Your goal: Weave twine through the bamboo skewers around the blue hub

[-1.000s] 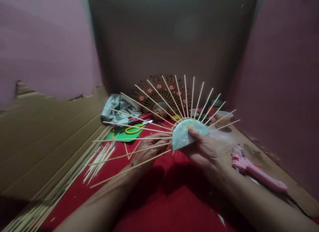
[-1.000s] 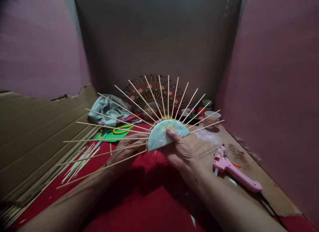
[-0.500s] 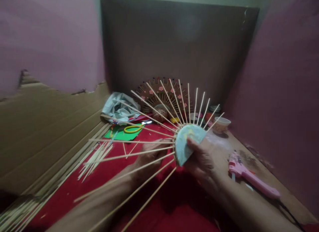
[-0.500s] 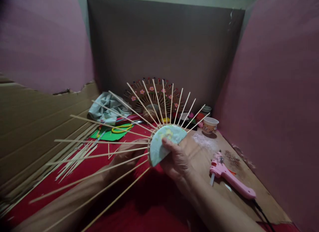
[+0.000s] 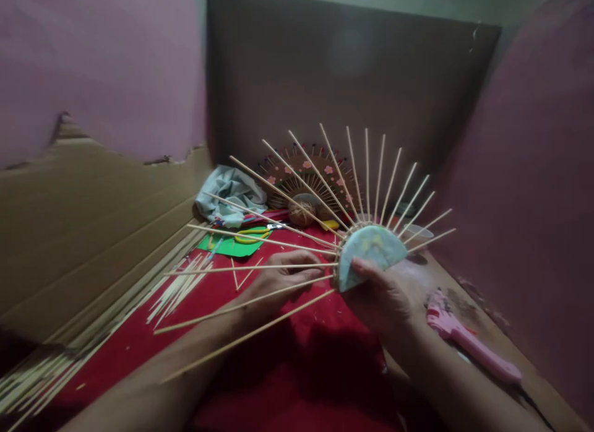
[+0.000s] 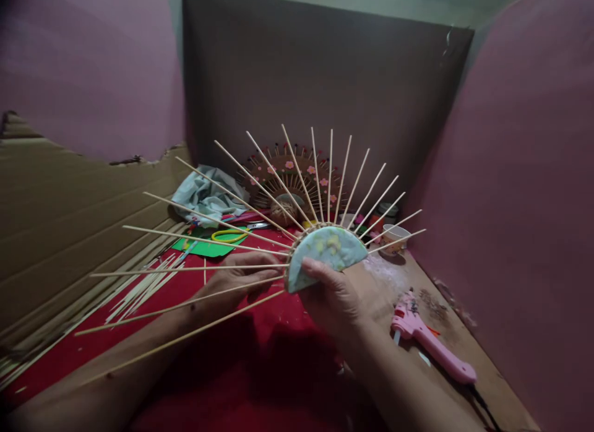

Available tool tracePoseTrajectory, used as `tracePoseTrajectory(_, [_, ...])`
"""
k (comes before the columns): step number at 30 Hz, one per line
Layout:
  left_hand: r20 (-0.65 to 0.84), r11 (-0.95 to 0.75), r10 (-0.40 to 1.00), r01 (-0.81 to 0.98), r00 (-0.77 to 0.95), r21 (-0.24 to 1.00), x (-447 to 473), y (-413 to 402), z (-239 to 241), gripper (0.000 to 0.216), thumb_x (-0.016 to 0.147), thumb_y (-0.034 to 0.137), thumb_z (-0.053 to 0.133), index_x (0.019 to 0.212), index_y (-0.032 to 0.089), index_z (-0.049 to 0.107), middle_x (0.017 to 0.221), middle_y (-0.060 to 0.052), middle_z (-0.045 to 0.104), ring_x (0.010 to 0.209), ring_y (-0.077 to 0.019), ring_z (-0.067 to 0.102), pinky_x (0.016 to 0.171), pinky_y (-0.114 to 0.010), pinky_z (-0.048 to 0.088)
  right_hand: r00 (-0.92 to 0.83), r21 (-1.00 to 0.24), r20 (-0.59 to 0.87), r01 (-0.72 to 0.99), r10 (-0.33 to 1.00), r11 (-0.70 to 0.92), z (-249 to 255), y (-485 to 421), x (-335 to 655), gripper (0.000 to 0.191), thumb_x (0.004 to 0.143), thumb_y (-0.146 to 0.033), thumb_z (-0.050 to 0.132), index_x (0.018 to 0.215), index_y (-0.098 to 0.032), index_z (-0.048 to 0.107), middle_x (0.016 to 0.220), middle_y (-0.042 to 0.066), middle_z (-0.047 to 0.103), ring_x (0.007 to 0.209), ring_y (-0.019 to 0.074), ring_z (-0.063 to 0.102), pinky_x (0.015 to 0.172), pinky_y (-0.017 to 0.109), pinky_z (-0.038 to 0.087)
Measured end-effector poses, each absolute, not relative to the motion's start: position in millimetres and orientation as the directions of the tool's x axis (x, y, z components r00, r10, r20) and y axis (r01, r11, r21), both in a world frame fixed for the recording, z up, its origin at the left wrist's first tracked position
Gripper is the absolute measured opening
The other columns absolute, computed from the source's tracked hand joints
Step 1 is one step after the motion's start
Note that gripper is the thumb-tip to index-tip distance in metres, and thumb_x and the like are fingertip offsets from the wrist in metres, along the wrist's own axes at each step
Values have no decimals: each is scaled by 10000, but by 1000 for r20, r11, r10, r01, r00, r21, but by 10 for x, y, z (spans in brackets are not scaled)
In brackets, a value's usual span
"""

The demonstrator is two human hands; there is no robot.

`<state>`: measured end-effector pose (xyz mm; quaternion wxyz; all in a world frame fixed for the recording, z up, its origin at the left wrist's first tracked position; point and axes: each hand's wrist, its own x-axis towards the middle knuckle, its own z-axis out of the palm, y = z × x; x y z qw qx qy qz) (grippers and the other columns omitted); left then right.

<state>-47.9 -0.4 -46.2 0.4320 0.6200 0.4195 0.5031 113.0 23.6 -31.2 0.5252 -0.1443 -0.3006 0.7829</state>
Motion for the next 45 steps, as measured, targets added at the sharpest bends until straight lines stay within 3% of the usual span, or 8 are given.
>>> tracePoseTrajectory(6, [88,-177,932,231,352,957,-786,-20,-237,134,700,289,644,734,165,680,613,6,556,511,-83,446,456,-197,324,-373,-647,32,-715,927,-265,-314,260,1176,381,558,-22,697,874,-214,609,674,-44,671,596,93,611,584,202,519])
tracePoseTrajectory(13, [-3,-83,968,330,250,940,-1196,-89,-35,158,674,323,667,702,169,693,548,1,543,465,-83,427,413,-188,313,-345,-637,45,-733,938,-238,-338,293,1187,350,559,-19,693,839,-216,617,663,-58,658,592,88,604,579,200,503])
tracePoseTrajectory(18, [127,-166,980,278,152,946,-1457,-80,-35,138,677,294,670,631,165,684,516,1,513,419,-56,364,370,-189,249,-327,-629,16,-738,945,-245,-308,318,1164,338,550,-20,699,815,-209,606,666,-57,659,598,86,607,592,197,508])
tracePoseTrajectory(24, [300,-347,931,246,208,905,-1587,-96,-37,89,679,239,637,611,195,674,612,-18,561,579,-114,468,543,-248,395,-310,-650,23,-727,950,-221,-236,375,1134,365,535,4,690,819,-204,594,688,-49,661,620,91,608,605,202,519])
tracePoseTrajectory(30, [254,-311,944,320,208,895,-1553,-118,23,123,670,231,666,560,177,651,579,-10,546,591,-113,474,557,-241,399,-277,-695,76,-703,958,-148,-215,446,1166,345,543,7,693,818,-182,601,691,-38,665,621,95,614,586,192,533])
tracePoseTrajectory(36, [168,-181,958,-39,-234,983,-1582,25,-33,147,590,210,712,712,131,688,593,-21,571,463,-57,463,394,-165,312,-315,-672,157,-729,936,-132,-189,475,1199,347,596,-12,665,880,-203,612,818,-24,692,670,119,635,629,280,565])
tracePoseTrajectory(41, [220,-406,804,-241,-552,882,-1644,101,-17,76,600,167,654,640,103,643,499,19,497,370,-30,368,341,-163,248,-283,-636,155,-762,947,-123,-207,488,1208,381,594,4,654,899,-221,620,832,-43,690,745,99,640,679,227,551])
tracePoseTrajectory(45, [526,-717,561,-57,-640,695,-1543,-14,45,50,682,159,600,653,164,640,507,39,483,435,-55,415,411,-197,316,-294,-670,173,-735,940,-106,-250,508,1196,344,605,-28,663,895,-211,630,786,-31,686,715,109,635,673,238,546])
